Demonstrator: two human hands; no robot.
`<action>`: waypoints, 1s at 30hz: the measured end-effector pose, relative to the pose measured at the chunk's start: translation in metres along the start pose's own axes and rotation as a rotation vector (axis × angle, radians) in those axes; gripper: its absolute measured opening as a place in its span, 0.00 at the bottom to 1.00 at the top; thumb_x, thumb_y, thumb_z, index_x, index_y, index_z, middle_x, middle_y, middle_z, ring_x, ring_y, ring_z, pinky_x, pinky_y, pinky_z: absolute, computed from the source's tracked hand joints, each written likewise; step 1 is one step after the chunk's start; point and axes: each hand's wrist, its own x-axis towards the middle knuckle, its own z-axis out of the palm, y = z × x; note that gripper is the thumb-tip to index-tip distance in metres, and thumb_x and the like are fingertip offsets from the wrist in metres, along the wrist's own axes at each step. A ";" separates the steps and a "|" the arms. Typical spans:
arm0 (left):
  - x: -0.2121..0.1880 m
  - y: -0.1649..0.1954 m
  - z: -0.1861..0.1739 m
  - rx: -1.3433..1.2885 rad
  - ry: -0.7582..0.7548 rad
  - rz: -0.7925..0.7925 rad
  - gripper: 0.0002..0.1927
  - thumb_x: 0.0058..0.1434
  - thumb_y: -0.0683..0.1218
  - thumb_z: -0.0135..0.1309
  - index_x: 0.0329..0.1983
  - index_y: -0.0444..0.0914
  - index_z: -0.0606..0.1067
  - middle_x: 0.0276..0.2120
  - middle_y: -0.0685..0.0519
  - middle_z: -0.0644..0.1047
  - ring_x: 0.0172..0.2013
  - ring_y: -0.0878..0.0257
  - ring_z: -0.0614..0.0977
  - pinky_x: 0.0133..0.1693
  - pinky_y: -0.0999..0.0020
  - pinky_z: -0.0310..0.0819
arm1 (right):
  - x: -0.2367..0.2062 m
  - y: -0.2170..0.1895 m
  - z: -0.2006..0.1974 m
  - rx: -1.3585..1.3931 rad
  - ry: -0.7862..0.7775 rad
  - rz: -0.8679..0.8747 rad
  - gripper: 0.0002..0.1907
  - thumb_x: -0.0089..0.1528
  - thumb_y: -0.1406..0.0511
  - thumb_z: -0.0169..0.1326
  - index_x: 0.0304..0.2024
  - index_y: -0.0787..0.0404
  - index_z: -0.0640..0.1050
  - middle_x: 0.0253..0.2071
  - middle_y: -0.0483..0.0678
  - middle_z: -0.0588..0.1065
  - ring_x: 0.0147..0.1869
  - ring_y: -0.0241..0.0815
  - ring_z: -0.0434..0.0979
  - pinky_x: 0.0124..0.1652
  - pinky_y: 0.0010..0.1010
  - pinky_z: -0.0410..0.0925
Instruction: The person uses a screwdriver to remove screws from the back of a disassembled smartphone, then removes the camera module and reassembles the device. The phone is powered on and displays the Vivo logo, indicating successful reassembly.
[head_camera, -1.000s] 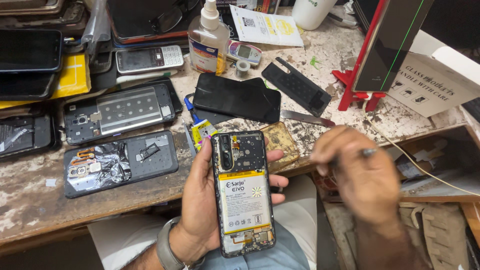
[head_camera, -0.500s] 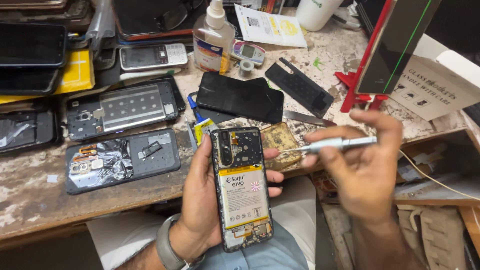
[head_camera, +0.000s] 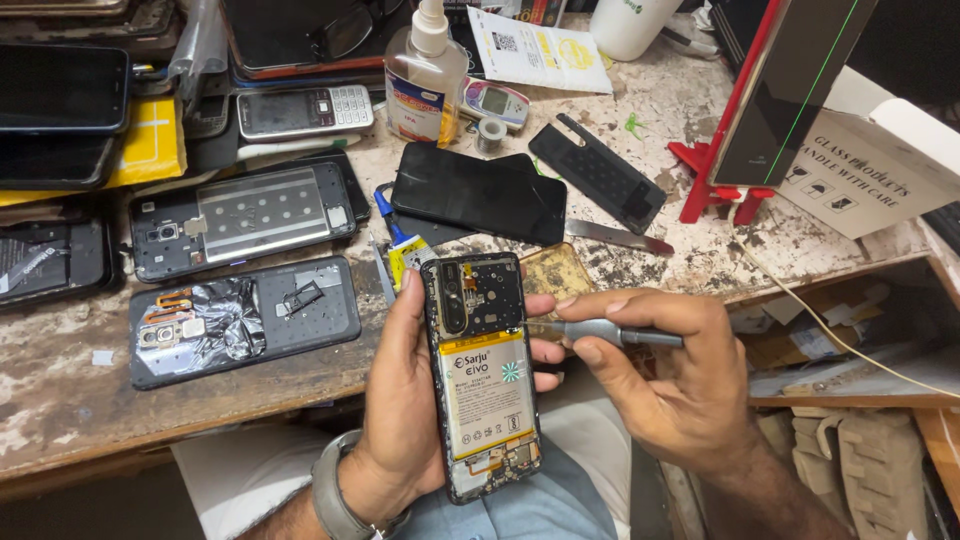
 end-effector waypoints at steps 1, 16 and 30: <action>0.000 0.000 0.000 0.002 -0.006 -0.005 0.45 0.71 0.70 0.21 0.63 0.29 0.70 0.55 0.37 0.77 0.45 0.50 0.82 0.50 0.54 0.80 | 0.000 -0.001 -0.001 -0.026 -0.002 0.005 0.20 0.65 0.76 0.57 0.53 0.65 0.62 0.50 0.61 0.79 0.57 0.45 0.83 0.52 0.31 0.79; 0.000 0.002 0.002 0.035 0.067 -0.030 0.44 0.69 0.70 0.21 0.62 0.32 0.70 0.55 0.39 0.78 0.42 0.52 0.83 0.47 0.56 0.80 | 0.050 -0.048 -0.023 -0.535 -0.304 -0.091 0.17 0.57 0.67 0.61 0.47 0.67 0.75 0.37 0.51 0.77 0.41 0.45 0.80 0.40 0.36 0.73; 0.000 0.002 0.001 -0.014 0.021 -0.021 0.43 0.71 0.70 0.22 0.62 0.32 0.70 0.55 0.40 0.78 0.42 0.50 0.82 0.47 0.55 0.80 | 0.050 -0.048 -0.020 -0.597 -0.310 -0.138 0.19 0.59 0.63 0.61 0.47 0.68 0.73 0.40 0.55 0.75 0.45 0.48 0.78 0.42 0.37 0.70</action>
